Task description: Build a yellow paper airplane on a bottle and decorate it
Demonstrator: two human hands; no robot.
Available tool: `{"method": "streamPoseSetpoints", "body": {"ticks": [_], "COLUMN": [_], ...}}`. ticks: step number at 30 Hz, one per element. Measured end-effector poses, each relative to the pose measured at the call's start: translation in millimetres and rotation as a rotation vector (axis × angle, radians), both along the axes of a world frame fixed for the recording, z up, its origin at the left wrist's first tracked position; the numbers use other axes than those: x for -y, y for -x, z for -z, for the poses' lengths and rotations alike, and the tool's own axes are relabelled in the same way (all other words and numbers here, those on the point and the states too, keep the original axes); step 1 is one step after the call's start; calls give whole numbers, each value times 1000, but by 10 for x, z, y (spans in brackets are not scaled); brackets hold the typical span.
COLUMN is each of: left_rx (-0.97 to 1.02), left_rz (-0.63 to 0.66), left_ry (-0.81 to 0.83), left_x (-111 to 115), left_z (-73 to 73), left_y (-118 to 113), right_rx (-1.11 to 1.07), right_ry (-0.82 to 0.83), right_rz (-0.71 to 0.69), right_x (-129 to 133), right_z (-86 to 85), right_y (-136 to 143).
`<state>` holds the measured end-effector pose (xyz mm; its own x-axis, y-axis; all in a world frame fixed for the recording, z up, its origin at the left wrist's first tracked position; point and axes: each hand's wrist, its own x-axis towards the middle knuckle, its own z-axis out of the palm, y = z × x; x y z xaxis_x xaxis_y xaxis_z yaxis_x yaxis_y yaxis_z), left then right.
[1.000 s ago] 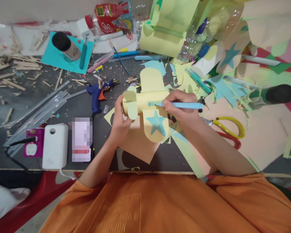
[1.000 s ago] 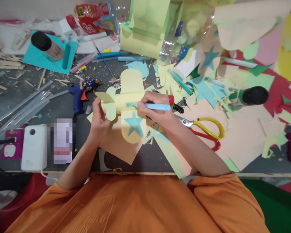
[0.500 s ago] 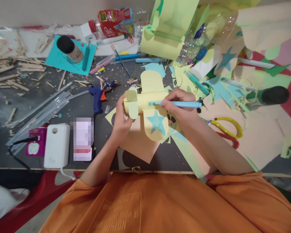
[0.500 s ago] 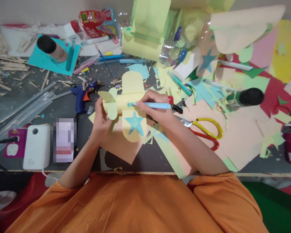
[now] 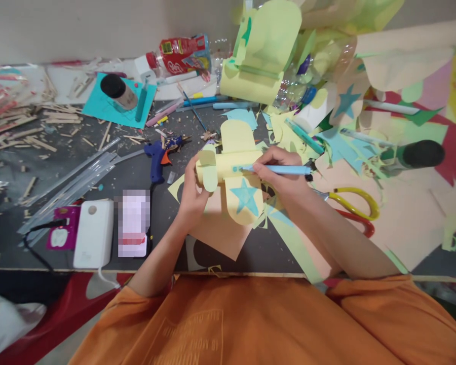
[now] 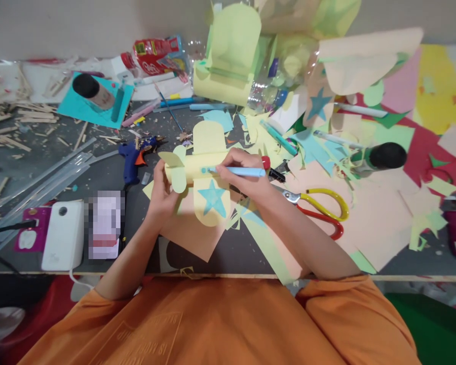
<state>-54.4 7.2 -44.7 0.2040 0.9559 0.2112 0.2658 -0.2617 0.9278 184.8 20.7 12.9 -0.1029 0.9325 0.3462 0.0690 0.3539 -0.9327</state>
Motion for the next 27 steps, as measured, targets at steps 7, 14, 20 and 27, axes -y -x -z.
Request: {"method": "streamPoseSetpoints", "body": {"ticks": [7, 14, 20, 27], "left_rx": [-14, -12, -21, -35], "left_rz": [-4, -2, 3, 39], "left_ry": [15, -14, -13, -3], "left_x": [3, -9, -7, -3], "left_z": [1, 5, 27, 40], "left_y": [7, 2, 17, 33], "right_rx": [71, 81, 101, 99], "right_ry": [44, 51, 87, 63], "right_rz": [26, -6, 5, -14], "right_x": [-3, 1, -11, 0], "right_z": [8, -41, -25, -2], "right_y": [-21, -47, -59, -45]}}
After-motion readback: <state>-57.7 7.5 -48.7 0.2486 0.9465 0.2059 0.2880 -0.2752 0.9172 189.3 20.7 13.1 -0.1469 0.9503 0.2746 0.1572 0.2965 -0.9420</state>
